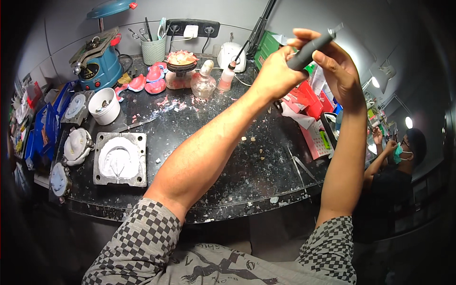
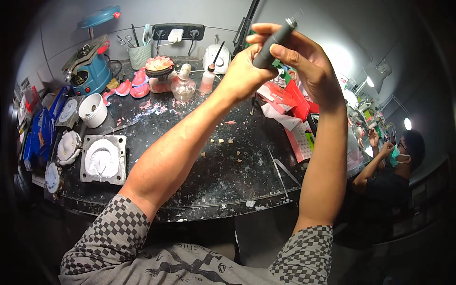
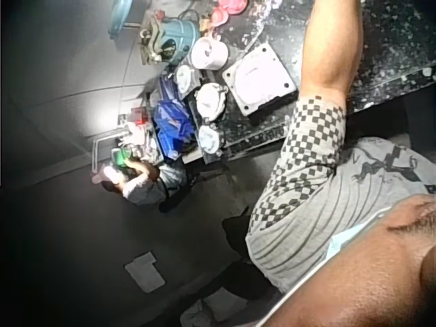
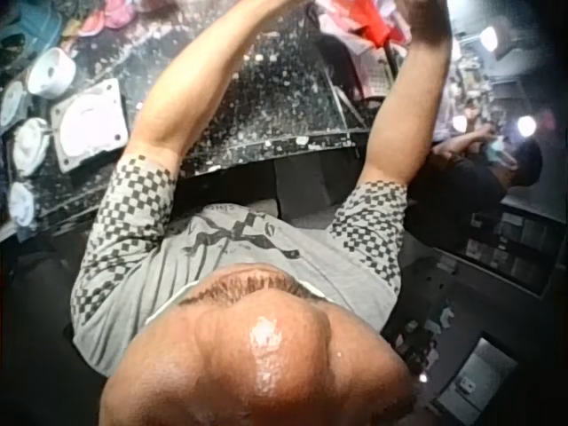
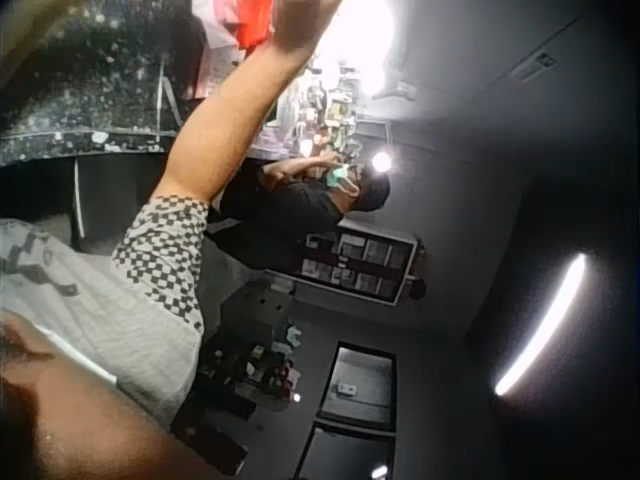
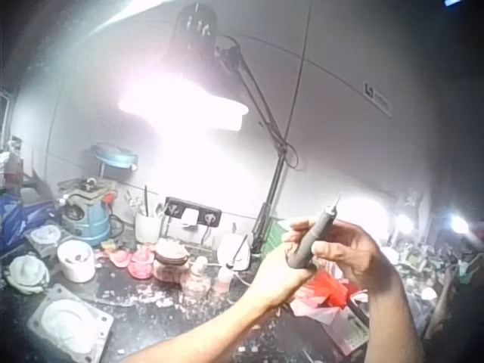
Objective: The person uses a rotary tool to polish small dental components by hand, and uses a probe to scrape the interior of a metal mold. They also sort dental pieces within a plastic container by hand.
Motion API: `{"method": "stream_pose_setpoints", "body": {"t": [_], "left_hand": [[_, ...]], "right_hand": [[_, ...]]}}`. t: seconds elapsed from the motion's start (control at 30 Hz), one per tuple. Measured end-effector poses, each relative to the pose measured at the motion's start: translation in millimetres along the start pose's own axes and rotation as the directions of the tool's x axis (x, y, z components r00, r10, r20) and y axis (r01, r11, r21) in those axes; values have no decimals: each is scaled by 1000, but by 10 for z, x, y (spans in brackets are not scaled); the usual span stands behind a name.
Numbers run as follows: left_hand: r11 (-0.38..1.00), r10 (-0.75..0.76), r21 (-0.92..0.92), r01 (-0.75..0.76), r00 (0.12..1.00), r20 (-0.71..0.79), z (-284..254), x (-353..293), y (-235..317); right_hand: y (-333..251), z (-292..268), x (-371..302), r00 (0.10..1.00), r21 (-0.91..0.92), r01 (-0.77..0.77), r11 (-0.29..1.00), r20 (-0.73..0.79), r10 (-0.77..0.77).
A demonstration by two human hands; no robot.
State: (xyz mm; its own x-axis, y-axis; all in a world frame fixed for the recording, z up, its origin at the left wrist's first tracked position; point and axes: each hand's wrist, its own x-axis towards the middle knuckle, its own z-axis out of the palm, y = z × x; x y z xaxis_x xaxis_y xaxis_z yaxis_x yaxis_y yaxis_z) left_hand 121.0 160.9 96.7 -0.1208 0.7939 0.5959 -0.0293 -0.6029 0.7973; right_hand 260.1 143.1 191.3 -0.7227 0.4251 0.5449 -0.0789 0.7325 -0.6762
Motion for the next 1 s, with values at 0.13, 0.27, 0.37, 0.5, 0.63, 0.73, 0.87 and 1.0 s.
{"method": "stream_pose_setpoints", "body": {"t": [0.13, 0.27, 0.37, 0.5, 0.63, 0.73, 0.87, 1.0], "left_hand": [[944, 1, -308, 118, 934, 359, -102, -12, 361], [999, -6, 36, 1, 990, 142, -91, -26, 591], [979, 129, 176, -106, 984, -125, -70, -49, 604], [968, 168, 224, -116, 958, -231, -80, -46, 580], [981, 46, 193, -29, 996, -81, -116, -50, 729], [986, -1, 164, -3, 1000, 25, -159, -45, 740], [964, -43, 268, -2, 986, 160, -219, -39, 753], [986, -161, 10, 164, 951, 265, -290, 13, 655]], "right_hand": [[-126, -2, 80, 994, -9, 72, 997, 79, -71], [-209, -6, 124, 995, -131, 103, 986, 12, -102], [-104, 200, 142, 956, -74, 155, 985, -241, -168], [-163, 342, 154, 914, -289, 116, 950, -343, -216], [-399, 349, 284, 856, -48, 236, 970, -462, -231], [-360, 382, 353, 765, -42, 393, 918, -539, -353], [-305, -23, 269, 712, 180, 512, 840, -636, -298], [-106, -181, 94, 644, 113, 297, 948, -757, -112]]}}
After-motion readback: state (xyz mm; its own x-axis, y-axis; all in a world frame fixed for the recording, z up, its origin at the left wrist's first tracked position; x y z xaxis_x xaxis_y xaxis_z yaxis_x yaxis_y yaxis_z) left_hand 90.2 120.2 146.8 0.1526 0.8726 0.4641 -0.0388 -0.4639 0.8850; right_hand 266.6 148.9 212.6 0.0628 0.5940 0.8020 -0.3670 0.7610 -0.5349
